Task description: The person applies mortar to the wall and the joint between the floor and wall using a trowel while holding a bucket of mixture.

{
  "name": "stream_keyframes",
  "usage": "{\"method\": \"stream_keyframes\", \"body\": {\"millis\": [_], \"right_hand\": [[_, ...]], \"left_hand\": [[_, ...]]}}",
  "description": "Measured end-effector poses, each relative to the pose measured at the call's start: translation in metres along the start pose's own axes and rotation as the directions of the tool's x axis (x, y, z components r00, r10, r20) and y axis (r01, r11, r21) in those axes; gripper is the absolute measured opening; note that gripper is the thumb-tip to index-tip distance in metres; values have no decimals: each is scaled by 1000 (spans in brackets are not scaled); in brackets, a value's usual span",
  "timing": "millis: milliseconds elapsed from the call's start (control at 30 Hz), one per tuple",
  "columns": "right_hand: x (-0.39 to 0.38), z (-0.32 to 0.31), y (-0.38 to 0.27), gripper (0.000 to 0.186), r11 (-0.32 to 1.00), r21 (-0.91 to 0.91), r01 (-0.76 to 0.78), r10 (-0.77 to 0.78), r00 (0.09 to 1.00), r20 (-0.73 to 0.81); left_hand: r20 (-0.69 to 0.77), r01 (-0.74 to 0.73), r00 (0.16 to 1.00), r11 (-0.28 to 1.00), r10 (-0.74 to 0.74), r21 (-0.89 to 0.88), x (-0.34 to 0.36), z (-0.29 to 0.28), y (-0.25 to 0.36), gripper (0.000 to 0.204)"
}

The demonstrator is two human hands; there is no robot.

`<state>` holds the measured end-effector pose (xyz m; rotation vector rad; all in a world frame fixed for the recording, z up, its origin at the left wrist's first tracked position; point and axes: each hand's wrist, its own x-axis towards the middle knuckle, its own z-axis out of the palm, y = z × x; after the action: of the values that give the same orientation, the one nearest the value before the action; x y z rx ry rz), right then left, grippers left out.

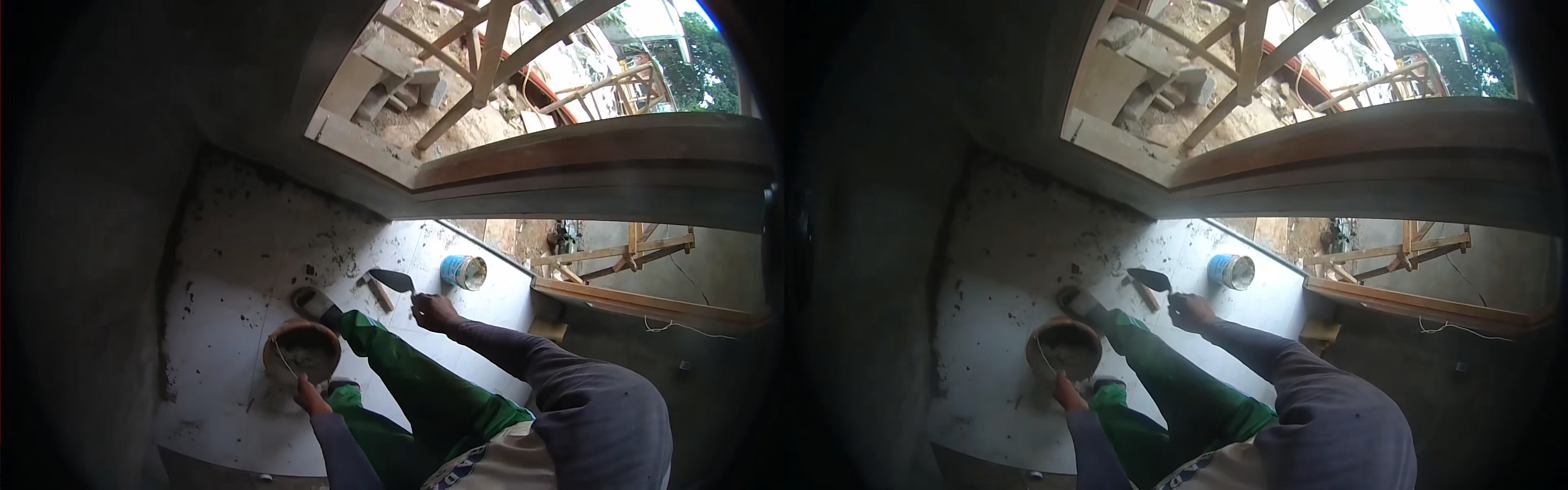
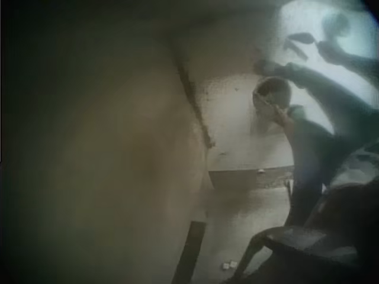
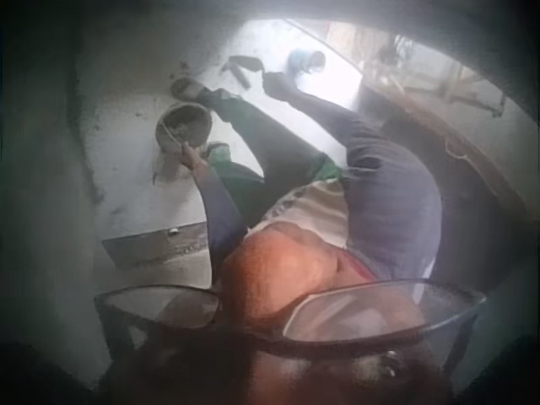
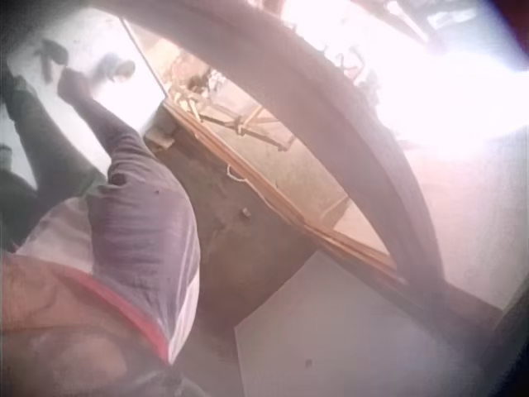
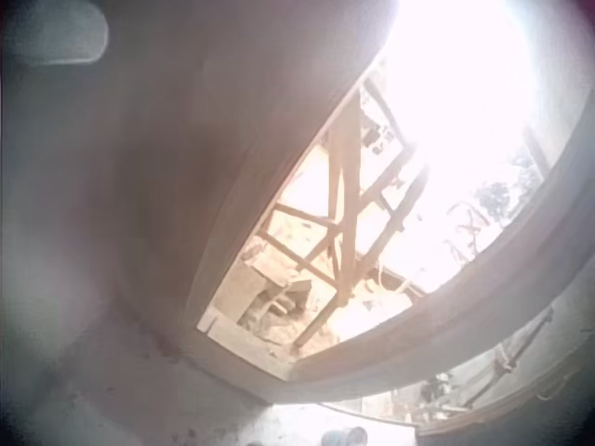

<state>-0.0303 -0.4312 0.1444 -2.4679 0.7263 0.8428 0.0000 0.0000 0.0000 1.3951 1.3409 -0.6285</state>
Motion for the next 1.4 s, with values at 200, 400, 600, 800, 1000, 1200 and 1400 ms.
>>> {"method": "stream_keyframes", "body": {"millis": [200,400,600,800,1000,1200,1400], "right_hand": [[-56,-42,70,24,949,-251,-192,219,972,86],[-218,-18,60,28,865,-389,-317,358,933,36],[-322,86,24,38,837,-544,58,105,959,264],[-386,99,-58,37,908,-415,57,84,946,315],[-406,134,-127,36,946,-321,40,63,950,305],[-388,194,-174,36,966,-234,-106,171,945,279],[-298,292,-314,38,904,76,-422,398,892,216]], "left_hand": [[239,54,971,989,-20,-137,-43,-33,17,36],[149,201,976,918,-158,-343,-135,-131,-13,56],[22,44,999,803,-39,-595,-175,-299,-68,49],[-78,-21,996,770,-37,-638,-219,-457,-66,39],[-339,-223,939,649,-57,-727,-208,-616,-88,51],[-406,-213,894,618,-188,-757,-168,-757,-105,54],[-455,-179,864,715,-215,-676,-130,-860,-83,37]]}}
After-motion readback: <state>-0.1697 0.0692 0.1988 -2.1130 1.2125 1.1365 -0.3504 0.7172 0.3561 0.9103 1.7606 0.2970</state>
